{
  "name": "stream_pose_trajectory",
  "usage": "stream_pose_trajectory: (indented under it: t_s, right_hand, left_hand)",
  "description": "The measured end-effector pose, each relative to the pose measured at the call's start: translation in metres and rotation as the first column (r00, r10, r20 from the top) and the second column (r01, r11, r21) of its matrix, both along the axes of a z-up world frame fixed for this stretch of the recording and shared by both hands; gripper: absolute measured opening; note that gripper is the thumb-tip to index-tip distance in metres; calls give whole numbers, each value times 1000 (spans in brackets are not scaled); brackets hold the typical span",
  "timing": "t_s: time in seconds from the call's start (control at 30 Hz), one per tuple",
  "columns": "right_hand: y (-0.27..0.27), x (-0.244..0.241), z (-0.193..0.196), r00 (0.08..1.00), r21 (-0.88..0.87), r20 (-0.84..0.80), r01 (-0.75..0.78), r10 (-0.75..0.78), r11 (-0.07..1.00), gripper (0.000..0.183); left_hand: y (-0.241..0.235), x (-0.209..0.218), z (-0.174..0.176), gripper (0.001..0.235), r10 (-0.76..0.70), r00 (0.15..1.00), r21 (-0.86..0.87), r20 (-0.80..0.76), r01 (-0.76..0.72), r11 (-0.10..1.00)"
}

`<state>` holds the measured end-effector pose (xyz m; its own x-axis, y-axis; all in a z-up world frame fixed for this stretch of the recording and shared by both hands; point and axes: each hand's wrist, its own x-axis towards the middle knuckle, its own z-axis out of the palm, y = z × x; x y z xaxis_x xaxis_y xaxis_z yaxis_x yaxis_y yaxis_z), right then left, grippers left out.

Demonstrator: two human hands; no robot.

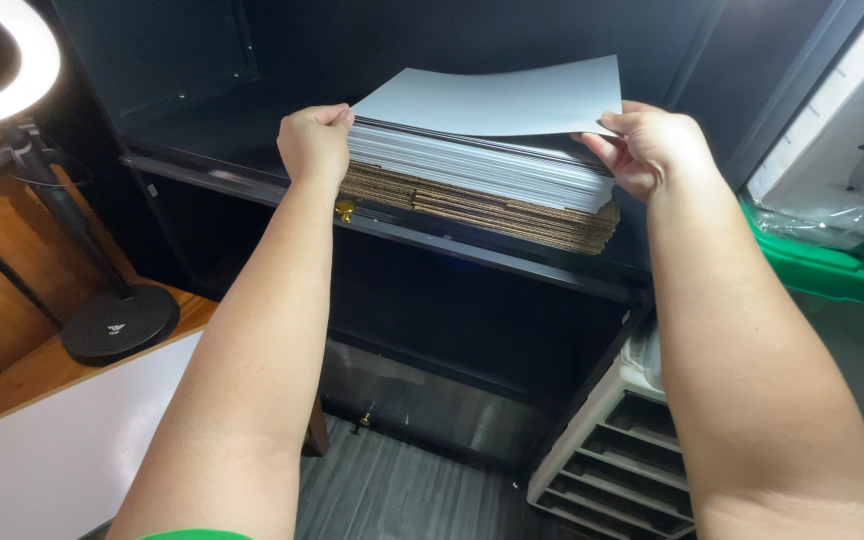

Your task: The person repeatedly picks up stacks of white paper from a wooden chair and places them onto a black shelf. The hands lift the paper stacks and transfer them to the shelf, repeating the action multiple times.

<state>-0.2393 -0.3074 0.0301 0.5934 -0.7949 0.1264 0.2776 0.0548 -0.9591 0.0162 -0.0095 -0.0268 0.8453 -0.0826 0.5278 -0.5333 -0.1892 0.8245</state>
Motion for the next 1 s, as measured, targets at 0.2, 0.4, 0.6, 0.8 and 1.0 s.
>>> stream_pose_trajectory:
  t_s: [0.2, 0.4, 0.6, 0.8, 1.0]
  right_hand:
    - [15, -7, 17, 941, -241, -287, 111, -180, 964, 18]
    - [13, -14, 16, 887, -402, -367, 122, -282, 907, 8]
    - [18, -17, 8, 874, -355, -401, 128, -274, 926, 11]
    - [23, -23, 4, 856, -400, -415, 134, -309, 907, 13]
    - [29, -26, -3, 873, -486, -346, 148, -345, 861, 10]
  left_hand:
    - [9, -14, 12, 20, -44, 997, -40, -71, 41, 998]
    - [7, -6, 6, 19, -47, 999, -32, 1, 47, 998]
    - [8, -14, 9, 20, -43, 999, -25, -1, 43, 999]
    - [9, -13, 9, 20, -42, 999, -5, 16, 42, 999]
    - [12, -23, 11, 23, 1, 999, 91, 46, -5, 996]
